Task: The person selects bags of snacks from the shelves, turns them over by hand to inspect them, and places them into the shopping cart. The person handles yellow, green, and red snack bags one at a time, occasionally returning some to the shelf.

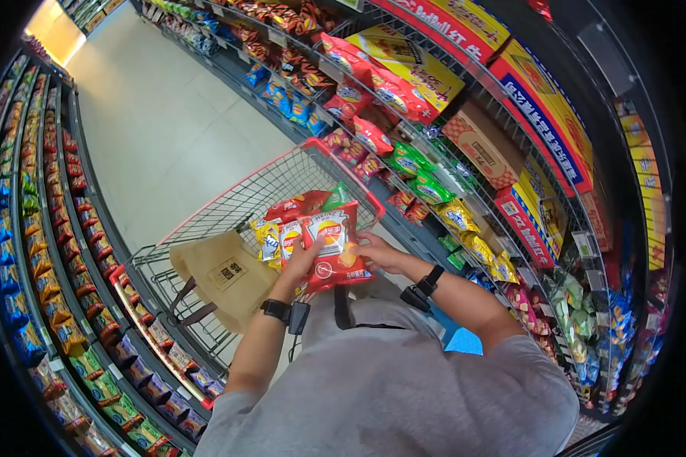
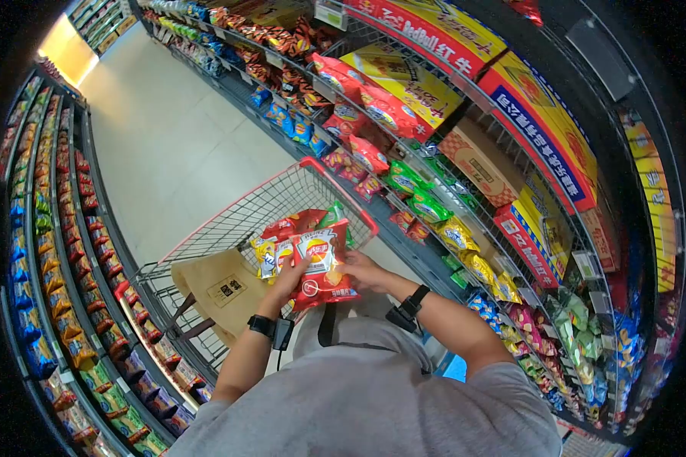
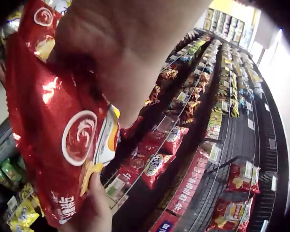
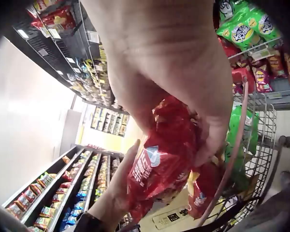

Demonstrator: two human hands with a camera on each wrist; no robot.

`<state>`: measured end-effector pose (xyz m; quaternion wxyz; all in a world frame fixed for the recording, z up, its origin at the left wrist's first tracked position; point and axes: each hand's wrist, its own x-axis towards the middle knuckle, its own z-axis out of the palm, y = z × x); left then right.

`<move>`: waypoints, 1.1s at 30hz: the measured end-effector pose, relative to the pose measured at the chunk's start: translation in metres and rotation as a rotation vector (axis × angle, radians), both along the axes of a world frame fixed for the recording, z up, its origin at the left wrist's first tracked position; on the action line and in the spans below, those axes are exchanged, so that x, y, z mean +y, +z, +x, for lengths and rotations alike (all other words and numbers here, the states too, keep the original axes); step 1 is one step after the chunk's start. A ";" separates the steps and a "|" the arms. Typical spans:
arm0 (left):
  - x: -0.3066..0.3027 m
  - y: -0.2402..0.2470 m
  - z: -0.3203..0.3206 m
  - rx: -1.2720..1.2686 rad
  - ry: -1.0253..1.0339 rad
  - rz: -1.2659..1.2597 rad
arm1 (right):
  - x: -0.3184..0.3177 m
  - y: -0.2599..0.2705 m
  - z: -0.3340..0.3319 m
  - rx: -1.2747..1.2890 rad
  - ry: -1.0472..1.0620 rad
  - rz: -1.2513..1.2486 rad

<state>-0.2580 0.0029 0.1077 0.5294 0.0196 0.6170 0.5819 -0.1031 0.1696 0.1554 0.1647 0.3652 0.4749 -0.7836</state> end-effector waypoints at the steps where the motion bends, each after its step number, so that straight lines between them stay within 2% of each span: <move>1: 0.001 0.001 0.001 0.110 -0.008 -0.096 | 0.000 -0.007 -0.004 -0.025 -0.035 -0.037; 2: 0.000 0.002 -0.001 0.111 -0.018 -0.100 | 0.000 -0.005 -0.008 -0.054 -0.037 -0.020; 6: 0.008 0.007 -0.012 0.110 -0.058 -0.131 | 0.005 -0.068 -0.010 -0.004 -0.078 -0.145; 9: 0.017 -0.012 -0.026 0.259 -0.087 -0.121 | 0.010 -0.073 -0.019 0.049 -0.150 -0.168; 10: 0.025 0.009 -0.031 0.369 -0.089 -0.196 | 0.012 -0.067 -0.026 0.094 -0.162 -0.167; 12: 0.031 -0.003 -0.048 0.356 -0.029 -0.136 | 0.019 -0.039 -0.043 0.188 -0.172 -0.170; 13: 0.036 0.008 -0.057 0.337 -0.001 -0.137 | 0.027 -0.037 -0.051 0.140 -0.074 -0.014; 14: 0.035 -0.002 -0.071 0.415 -0.027 -0.067 | 0.035 -0.037 -0.058 0.090 0.023 0.143; 15: 0.034 -0.012 -0.086 0.642 -0.069 -0.282 | 0.044 -0.036 -0.062 0.040 0.118 0.300; 16: 0.038 -0.002 -0.099 0.678 -0.056 -0.367 | 0.054 -0.039 -0.063 0.147 0.175 0.593; 17: 0.045 0.007 -0.110 0.714 -0.047 -0.452 | 0.070 -0.039 -0.063 0.245 0.114 0.698; 19: 0.065 -0.003 -0.132 0.815 -0.068 -0.327 | 0.112 -0.036 -0.068 0.434 -0.010 0.907; 21: 0.095 -0.003 -0.143 0.836 -0.098 -0.162 | 0.150 0.043 -0.069 0.470 -0.275 1.045; 23: 0.145 0.015 -0.148 0.785 -0.141 0.046 | 0.201 0.059 -0.070 0.490 -0.432 1.421; 25: 0.198 0.043 -0.139 0.865 -0.200 0.123 | 0.229 0.088 -0.072 0.352 -0.522 1.631; 29: 0.283 0.088 -0.114 0.881 -0.249 0.288 | 0.271 0.062 -0.079 0.263 -0.443 1.655; 33: 0.321 0.079 -0.108 0.805 -0.256 0.392 | 0.291 0.047 -0.079 0.252 -0.418 1.574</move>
